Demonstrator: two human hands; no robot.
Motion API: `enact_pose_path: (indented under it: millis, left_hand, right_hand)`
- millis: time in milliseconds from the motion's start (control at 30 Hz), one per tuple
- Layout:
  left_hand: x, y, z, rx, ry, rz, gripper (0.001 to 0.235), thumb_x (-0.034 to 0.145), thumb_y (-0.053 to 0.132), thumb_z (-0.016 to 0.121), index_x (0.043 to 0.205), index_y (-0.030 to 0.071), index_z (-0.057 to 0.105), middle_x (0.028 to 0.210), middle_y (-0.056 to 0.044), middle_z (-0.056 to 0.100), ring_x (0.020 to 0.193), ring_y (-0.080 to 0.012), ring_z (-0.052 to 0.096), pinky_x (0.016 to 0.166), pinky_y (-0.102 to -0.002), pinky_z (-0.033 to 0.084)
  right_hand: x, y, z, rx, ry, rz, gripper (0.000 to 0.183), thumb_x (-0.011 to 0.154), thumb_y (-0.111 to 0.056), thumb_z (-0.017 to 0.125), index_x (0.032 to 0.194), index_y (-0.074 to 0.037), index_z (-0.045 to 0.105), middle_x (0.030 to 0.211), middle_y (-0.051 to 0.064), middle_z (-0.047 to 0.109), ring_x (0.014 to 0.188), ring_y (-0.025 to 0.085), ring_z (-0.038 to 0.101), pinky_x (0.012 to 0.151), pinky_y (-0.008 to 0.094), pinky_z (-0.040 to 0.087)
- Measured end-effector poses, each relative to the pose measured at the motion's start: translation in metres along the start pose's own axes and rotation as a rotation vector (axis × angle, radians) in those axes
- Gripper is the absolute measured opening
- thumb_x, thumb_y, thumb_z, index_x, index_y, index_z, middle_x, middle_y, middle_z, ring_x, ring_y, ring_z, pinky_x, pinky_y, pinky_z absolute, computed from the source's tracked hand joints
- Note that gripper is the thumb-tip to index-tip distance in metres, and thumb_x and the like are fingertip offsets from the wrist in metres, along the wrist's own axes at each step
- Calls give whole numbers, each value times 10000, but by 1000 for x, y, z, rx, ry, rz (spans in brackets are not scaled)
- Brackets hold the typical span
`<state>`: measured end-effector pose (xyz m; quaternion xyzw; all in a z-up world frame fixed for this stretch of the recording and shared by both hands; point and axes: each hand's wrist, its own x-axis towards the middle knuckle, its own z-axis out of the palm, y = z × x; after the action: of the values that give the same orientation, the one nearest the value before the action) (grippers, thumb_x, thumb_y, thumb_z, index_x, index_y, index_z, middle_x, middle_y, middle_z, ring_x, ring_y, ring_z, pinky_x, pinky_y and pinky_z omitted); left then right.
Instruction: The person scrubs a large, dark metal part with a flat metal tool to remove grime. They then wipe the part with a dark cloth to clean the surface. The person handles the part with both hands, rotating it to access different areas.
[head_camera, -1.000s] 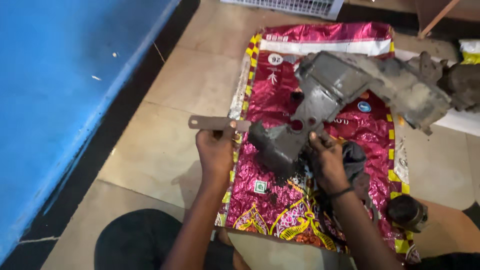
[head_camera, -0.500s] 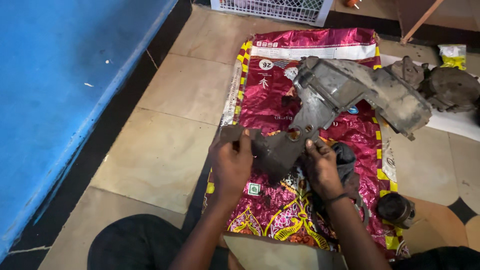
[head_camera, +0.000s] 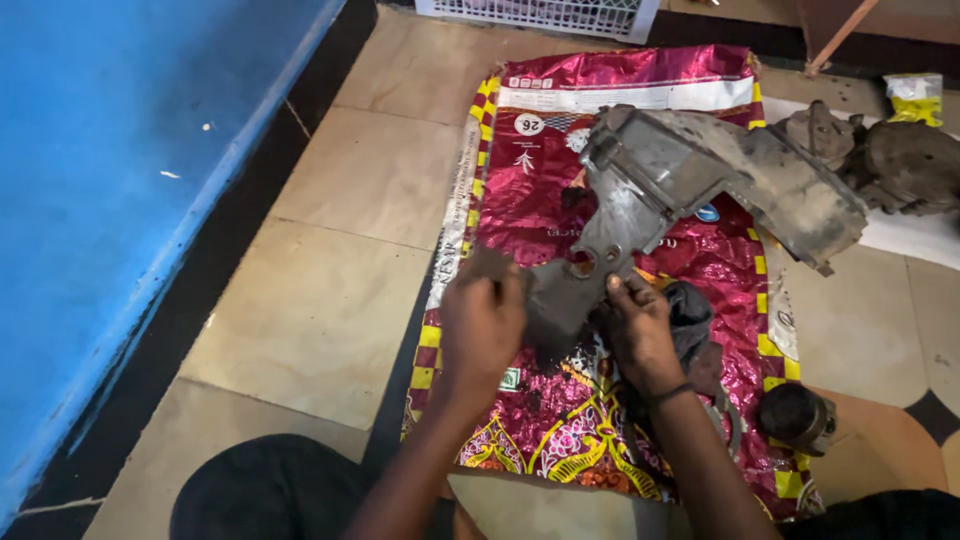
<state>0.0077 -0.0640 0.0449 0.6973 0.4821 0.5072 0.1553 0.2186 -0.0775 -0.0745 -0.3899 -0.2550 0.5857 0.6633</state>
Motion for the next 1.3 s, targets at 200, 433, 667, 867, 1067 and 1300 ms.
enact_pose_path:
  millis: [200, 433, 667, 867, 1067, 1300]
  left_hand:
    - [28, -6, -6, -317, 62, -204, 111, 906, 104, 696, 934, 4, 739, 785, -164, 749, 696, -238, 714, 646, -331, 540]
    - [52, -7, -8, -14, -273, 106, 104, 850, 96, 702, 876, -4, 692, 864, -201, 685, 812, -387, 675, 714, -464, 513]
    - [59, -22, -3, 56, -460, -28, 149, 866, 139, 678, 872, -6, 711, 810, -224, 701, 729, -348, 707, 664, -446, 510]
    - [54, -36, -11, -306, -327, -365, 108, 868, 87, 717, 926, 10, 765, 756, -128, 742, 641, -158, 668, 577, -359, 502]
    - [47, -25, -29, -369, -337, -3, 57, 918, 32, 728, 966, 2, 726, 880, -87, 694, 796, -140, 658, 699, -315, 537]
    - [9, -18, -51, -421, -323, -115, 75, 918, 39, 747, 950, -12, 703, 847, -85, 608, 782, -149, 568, 714, -302, 464]
  right_hand:
    - [-1, 4, -5, -37, 7, -37, 184, 1076, -161, 592, 1168, -12, 652, 1083, 86, 721, 960, 185, 692, 872, 335, 554]
    - [1, -3, 5, 42, -2, -9, 183, 1056, -144, 595, 1180, -21, 649, 1079, 77, 731, 927, 179, 701, 832, 336, 558]
    - [7, 11, -12, -37, 29, -40, 177, 1040, -146, 612, 1170, -37, 665, 1024, 46, 726, 858, 142, 682, 751, 291, 550]
    - [14, 20, -26, -45, 32, -89, 112, 1063, -125, 655, 1101, -19, 655, 990, 37, 709, 847, 127, 664, 767, 279, 536]
    - [7, 14, -21, -29, -25, -80, 126, 1068, -144, 634, 1102, -30, 675, 994, 37, 710, 840, 132, 659, 755, 284, 528]
    - [8, 11, -16, 21, 14, -56, 147, 1046, -165, 621, 1102, -35, 662, 1047, 54, 721, 911, 158, 687, 830, 297, 553]
